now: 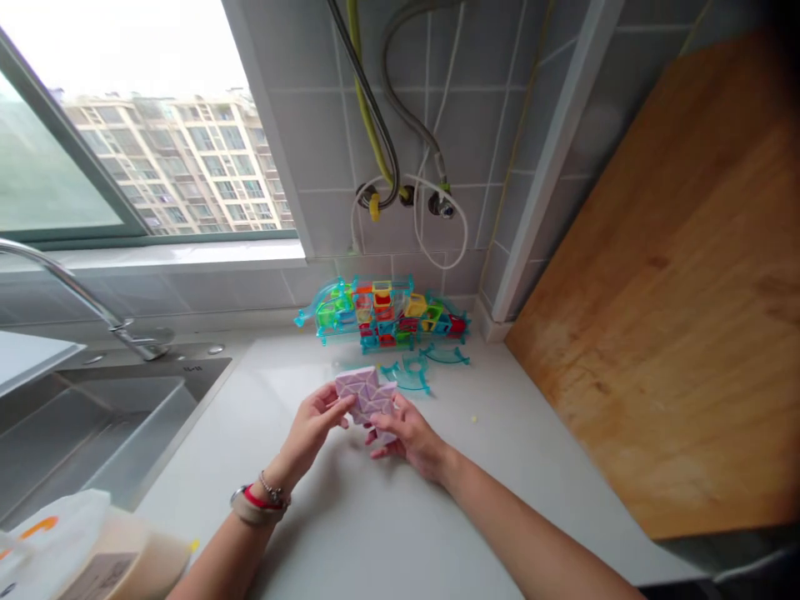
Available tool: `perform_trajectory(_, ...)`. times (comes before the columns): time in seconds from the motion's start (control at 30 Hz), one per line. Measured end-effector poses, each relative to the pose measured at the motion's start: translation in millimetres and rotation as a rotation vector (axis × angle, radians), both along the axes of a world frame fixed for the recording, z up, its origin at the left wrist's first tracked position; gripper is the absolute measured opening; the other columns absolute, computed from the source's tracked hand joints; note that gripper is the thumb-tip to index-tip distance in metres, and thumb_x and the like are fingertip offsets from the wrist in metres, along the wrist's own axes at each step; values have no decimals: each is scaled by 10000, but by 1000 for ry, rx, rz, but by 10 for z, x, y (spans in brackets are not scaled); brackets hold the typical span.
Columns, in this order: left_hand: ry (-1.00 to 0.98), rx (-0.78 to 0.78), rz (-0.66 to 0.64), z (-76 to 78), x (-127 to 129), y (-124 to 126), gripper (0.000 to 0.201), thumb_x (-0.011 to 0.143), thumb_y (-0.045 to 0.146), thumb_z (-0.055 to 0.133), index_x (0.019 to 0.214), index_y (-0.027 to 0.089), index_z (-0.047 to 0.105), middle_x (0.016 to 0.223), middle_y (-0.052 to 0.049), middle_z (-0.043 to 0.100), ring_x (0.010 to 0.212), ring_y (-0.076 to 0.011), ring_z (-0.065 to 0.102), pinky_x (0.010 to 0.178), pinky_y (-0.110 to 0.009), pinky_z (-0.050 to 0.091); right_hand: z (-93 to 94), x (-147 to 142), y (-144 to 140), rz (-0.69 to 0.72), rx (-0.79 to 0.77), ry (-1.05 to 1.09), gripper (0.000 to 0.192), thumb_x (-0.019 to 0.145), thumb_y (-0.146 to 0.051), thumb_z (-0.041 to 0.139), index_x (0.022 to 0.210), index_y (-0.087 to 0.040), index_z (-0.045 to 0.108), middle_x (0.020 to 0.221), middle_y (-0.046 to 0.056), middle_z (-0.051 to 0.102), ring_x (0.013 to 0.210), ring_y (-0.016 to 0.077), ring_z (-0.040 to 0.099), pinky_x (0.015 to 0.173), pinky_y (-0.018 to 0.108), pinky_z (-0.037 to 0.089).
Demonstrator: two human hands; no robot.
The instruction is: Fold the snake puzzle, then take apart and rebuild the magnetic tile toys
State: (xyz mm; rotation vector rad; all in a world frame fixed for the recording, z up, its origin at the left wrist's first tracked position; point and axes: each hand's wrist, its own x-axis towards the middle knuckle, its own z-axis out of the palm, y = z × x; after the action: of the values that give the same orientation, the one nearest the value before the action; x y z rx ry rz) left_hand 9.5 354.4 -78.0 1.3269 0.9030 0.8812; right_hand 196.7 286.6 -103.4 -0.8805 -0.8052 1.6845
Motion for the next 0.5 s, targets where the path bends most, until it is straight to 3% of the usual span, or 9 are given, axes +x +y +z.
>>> perform_trajectory(0.07, -100, -38, 152, -21, -86, 92, 404, 811, 402, 786, 1140, 206, 660, 1088, -63, 687, 896, -175, 637, 699, -252, 512, -17, -22, 4, -124, -35, 13, 610, 707, -396, 862, 1216, -276, 547, 1235, 78, 613, 955, 222, 706, 708, 343, 602)
perform_trajectory(0.13, -196, -51, 332, -61, -200, 213, 397, 780, 378, 814, 1100, 223, 637, 1081, -35, 668, 943, -166, 642, 786, -268, 533, -35, -38, -5, -194, -62, 1, 565, 720, -406, 844, 1192, -267, 566, 1335, 97, 543, 1003, 233, 700, 758, 359, 598)
perform_trajectory(0.27, -204, 36, 704, -173, -428, 451, 378, 722, 321, 844, 969, 211, 580, 1016, -10, 643, 913, -148, 654, 878, -323, 550, -47, -56, -28, -157, -35, -58, 401, 757, -425, 777, 1059, -199, 641, 1248, 97, 561, 905, 203, 694, 733, 333, 574)
perform_trajectory(0.37, -167, 57, 818, -247, -521, 585, 361, 736, 272, 817, 970, 217, 547, 1042, -12, 633, 938, -138, 654, 915, -329, 549, -47, -60, -32, -108, 5, -104, 347, 767, -414, 756, 1017, -189, 668, 1131, 67, 598, 849, 178, 682, 709, 305, 553)
perform_trajectory(0.5, -107, -33, 833, -278, -564, 743, 232, 820, 265, 715, 941, 206, 525, 981, -36, 639, 870, -140, 670, 875, -356, 578, -54, -58, -21, -66, 31, -122, 331, 765, -431, 766, 977, -188, 691, 1060, 49, 615, 782, 160, 678, 653, 278, 532)
